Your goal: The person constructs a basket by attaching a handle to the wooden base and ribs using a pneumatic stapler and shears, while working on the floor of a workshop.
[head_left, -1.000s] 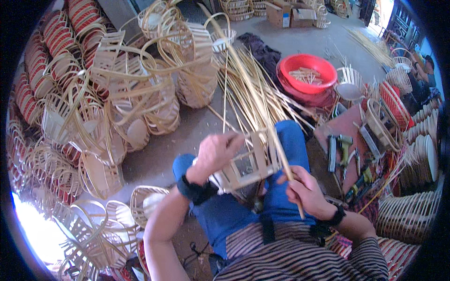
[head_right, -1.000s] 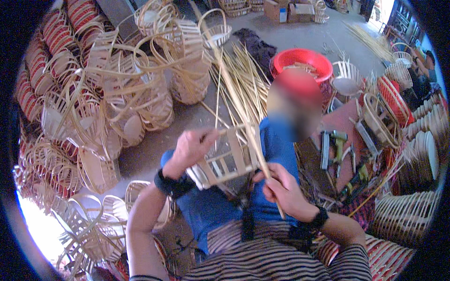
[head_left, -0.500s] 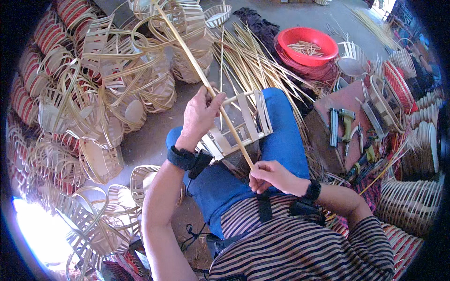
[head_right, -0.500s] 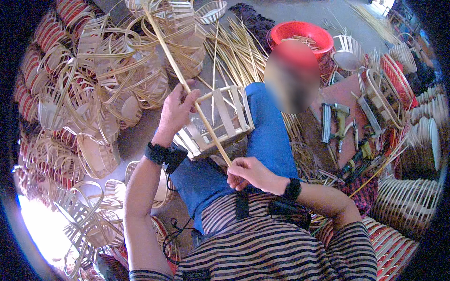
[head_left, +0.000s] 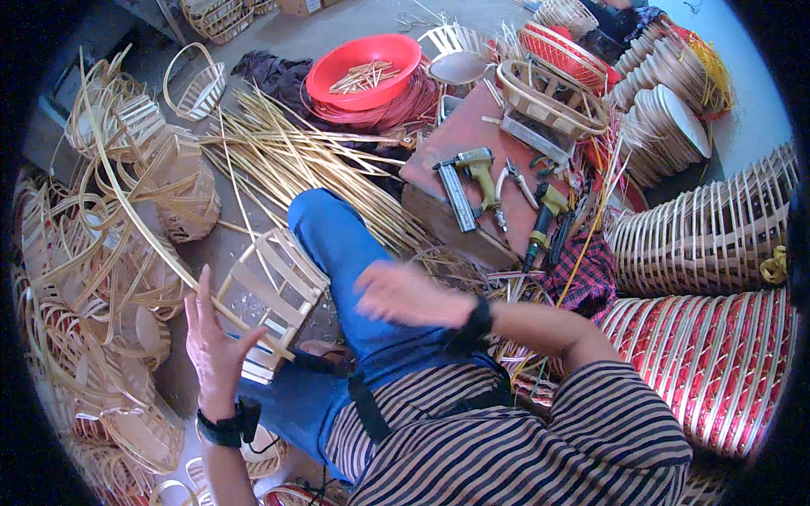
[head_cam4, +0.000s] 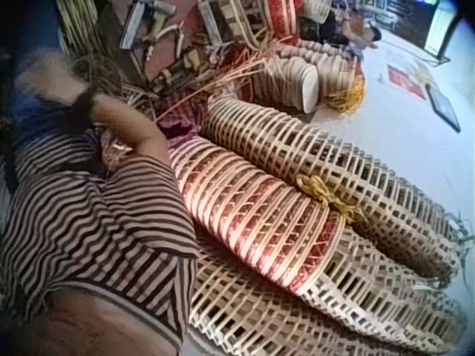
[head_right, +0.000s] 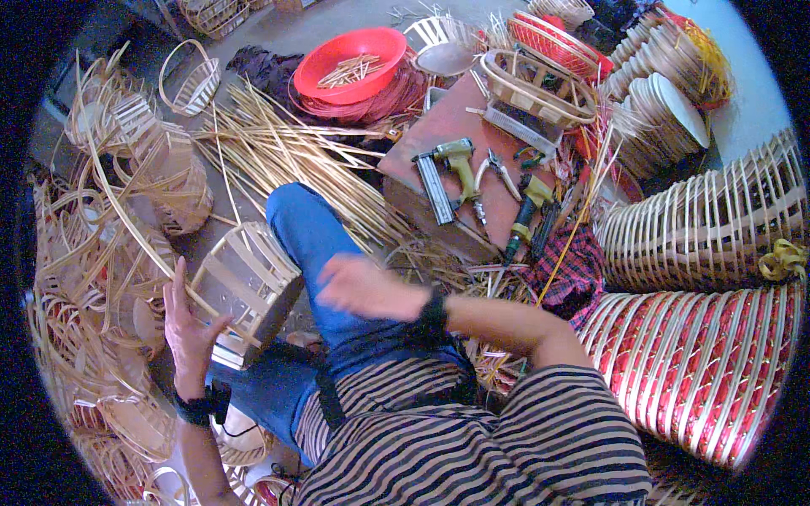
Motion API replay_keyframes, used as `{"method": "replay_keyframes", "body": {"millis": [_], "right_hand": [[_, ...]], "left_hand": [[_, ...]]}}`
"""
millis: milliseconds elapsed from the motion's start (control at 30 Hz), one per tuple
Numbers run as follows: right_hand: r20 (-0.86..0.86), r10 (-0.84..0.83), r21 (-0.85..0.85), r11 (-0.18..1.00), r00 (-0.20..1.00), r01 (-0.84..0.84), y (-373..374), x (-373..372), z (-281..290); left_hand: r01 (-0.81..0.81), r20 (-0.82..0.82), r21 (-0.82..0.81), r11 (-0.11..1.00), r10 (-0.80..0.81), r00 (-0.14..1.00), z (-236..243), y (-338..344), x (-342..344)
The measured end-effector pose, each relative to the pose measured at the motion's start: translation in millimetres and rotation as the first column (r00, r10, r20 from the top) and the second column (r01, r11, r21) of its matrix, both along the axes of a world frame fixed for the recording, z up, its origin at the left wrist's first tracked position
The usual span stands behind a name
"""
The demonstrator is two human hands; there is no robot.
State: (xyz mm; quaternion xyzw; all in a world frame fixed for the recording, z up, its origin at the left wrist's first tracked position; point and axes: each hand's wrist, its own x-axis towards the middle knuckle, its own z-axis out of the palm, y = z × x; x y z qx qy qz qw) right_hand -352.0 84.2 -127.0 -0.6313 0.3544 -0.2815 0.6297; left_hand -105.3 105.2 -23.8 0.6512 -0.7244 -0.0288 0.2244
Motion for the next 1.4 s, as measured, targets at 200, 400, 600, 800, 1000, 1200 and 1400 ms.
{"method": "replay_keyframes", "body": {"millis": [200, 400, 600, 800, 1000, 1200, 1400], "right_hand": [[-0.603, -0.759, -0.546, 0.618, 0.246, 0.566, -48.0, -192.3, -85.1], [-0.835, -0.55, -0.481, 0.737, 0.007, 0.475, -56.8, -267.5, -147.5], [-0.834, -0.551, -0.454, 0.723, 0.038, 0.52, -61.5, -305.4, -140.0], [-0.625, -0.721, -0.407, 0.627, 0.299, 0.664, -40.1, -304.6, -75.9], [-0.437, -0.572, -0.147, 0.806, 0.694, 0.573, -16.9, -217.1, 27.7], [-0.392, -0.213, -0.091, 0.977, 0.895, 0.193, 12.2, -101.4, 84.6], [-0.325, 0.015, -0.427, 0.89, 0.946, -0.161, 26.5, -38.6, 87.6]], "left_hand": [[0.055, 0.181, 0.056, 0.997, -0.064, 0.981, 8.2, 15.3, 3.2], [0.152, 0.132, -0.022, 0.988, -0.148, 0.98, -11.5, 4.6, -3.5], [0.057, 0.059, 0.053, 0.997, -0.061, 0.996, -16.3, -2.7, -3.4], [0.053, 0.045, 0.009, 0.999, -0.053, 0.998, -21.9, -12.1, -8.4], [0.018, 0.043, -0.013, 1.0, -0.018, 0.999, -19.4, -18.9, -6.4], [0.042, 0.015, -0.018, 0.999, -0.042, 0.999, -20.9, -17.2, -8.4], [0.049, 0.023, -0.085, 0.995, -0.047, 0.999, -22.0, -12.4, -13.7]]}}
